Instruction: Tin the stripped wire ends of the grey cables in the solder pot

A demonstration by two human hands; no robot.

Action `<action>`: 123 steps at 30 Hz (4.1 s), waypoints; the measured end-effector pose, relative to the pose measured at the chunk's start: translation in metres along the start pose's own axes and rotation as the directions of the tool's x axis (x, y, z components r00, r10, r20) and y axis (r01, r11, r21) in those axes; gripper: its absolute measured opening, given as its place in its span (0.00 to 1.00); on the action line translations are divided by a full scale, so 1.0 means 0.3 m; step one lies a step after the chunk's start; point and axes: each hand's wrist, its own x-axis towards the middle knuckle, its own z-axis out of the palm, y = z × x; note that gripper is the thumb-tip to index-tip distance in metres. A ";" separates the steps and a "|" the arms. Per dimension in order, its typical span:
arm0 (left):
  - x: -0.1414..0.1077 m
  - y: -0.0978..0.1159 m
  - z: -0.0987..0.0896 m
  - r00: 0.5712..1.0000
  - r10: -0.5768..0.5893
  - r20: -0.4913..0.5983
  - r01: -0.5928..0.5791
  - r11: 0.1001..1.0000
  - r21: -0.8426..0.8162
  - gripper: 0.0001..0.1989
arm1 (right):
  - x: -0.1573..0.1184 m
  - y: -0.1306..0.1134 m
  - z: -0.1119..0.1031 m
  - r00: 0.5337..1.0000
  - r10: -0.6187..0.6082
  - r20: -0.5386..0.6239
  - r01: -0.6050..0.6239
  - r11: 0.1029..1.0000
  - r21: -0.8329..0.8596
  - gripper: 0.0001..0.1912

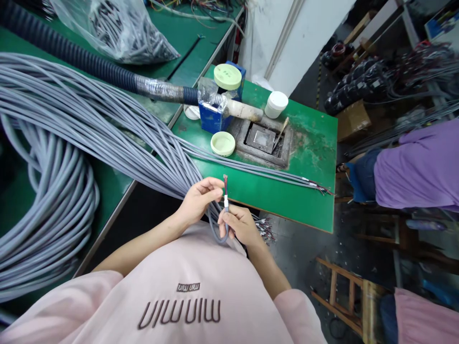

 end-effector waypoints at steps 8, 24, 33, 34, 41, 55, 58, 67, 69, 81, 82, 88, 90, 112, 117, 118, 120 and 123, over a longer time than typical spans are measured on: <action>0.001 0.029 -0.010 0.983 0.139 -0.118 -0.136 0.990 0.034 0.11 | 0.015 -0.022 0.045 1.000 0.018 -0.003 -0.019 0.997 -0.080 0.16; -0.044 0.011 -0.066 0.821 0.571 0.007 -0.480 0.683 0.550 0.03 | 0.022 -0.056 0.082 0.987 -0.156 -0.049 0.106 0.836 -0.538 0.18; -0.044 0.017 -0.067 0.913 0.309 -0.265 -0.211 0.916 0.342 0.08 | 0.034 -0.058 0.097 0.971 -0.236 -0.046 0.145 0.724 -0.674 0.18; -0.042 0.019 -0.070 0.922 0.269 -0.278 -0.182 0.936 0.301 0.09 | 0.035 -0.058 0.098 0.969 -0.243 -0.046 0.146 0.712 -0.687 0.18; -0.035 0.026 -0.082 0.952 0.117 -0.283 -0.082 0.988 0.135 0.09 | 0.039 -0.055 0.099 0.965 -0.259 -0.039 0.153 0.680 -0.717 0.18; -0.050 0.088 -0.101 0.760 0.628 0.168 -0.557 0.496 0.667 0.03 | 0.053 -0.066 0.096 0.993 -0.115 -0.006 0.105 0.924 -0.368 0.16; -0.061 0.071 -0.104 0.550 0.755 0.357 -0.708 0.196 0.678 0.10 | 0.065 -0.061 0.086 0.995 0.003 0.101 -0.019 0.987 0.159 0.15; -0.039 0.038 -0.071 0.425 0.717 0.553 -0.851 0.107 0.514 0.12 | 0.089 -0.082 0.084 0.993 -0.058 0.098 0.000 0.863 0.505 0.16; -0.033 0.030 -0.057 0.459 0.716 0.527 -0.853 0.190 0.485 0.10 | 0.089 -0.078 0.083 0.995 -0.082 0.056 0.041 0.852 0.521 0.15; 0.008 -0.031 0.042 0.960 0.277 0.043 -0.280 0.958 0.063 0.08 | 0.077 -0.107 0.023 0.823 -0.369 -0.432 0.412 0.911 0.008 0.11; 0.012 -0.031 0.049 0.967 0.254 0.017 -0.255 0.966 0.045 0.09 | 0.074 -0.110 0.019 0.793 -0.408 -0.451 0.414 0.906 -0.092 0.09; 0.015 -0.030 0.059 0.969 0.229 -0.097 -0.226 0.973 0.045 0.12 | 0.079 -0.097 0.013 0.764 -0.456 -0.456 0.322 0.882 -0.343 0.10; 0.015 -0.030 0.053 0.964 0.244 -0.105 -0.242 0.970 0.036 0.12 | 0.083 -0.097 0.014 0.778 -0.457 -0.430 0.325 0.880 -0.348 0.11; 0.093 -0.011 -0.215 0.699 0.671 0.249 -0.536 0.260 0.803 0.06 | 0.232 -0.257 -0.113 0.821 -0.488 -0.298 0.263 0.785 -0.561 0.13; 0.106 -0.045 -0.224 0.627 0.667 0.403 -0.551 0.014 0.835 0.03 | 0.338 -0.343 -0.173 0.834 -0.509 -0.213 0.226 0.668 -0.709 0.15; 0.106 -0.047 -0.222 0.633 0.662 0.401 -0.548 0.018 0.836 0.03 | 0.361 -0.356 -0.183 0.839 -0.507 -0.200 0.207 0.635 -0.744 0.15; 0.107 -0.049 -0.222 0.606 0.675 0.420 -0.561 -0.012 0.828 0.03 | 0.409 -0.377 -0.199 0.854 -0.492 -0.172 0.164 0.566 -0.808 0.16; 0.108 -0.048 -0.226 0.542 0.703 0.461 -0.574 -0.091 0.814 0.03 | 0.477 -0.400 -0.208 0.884 -0.443 -0.149 0.090 0.474 -0.876 0.17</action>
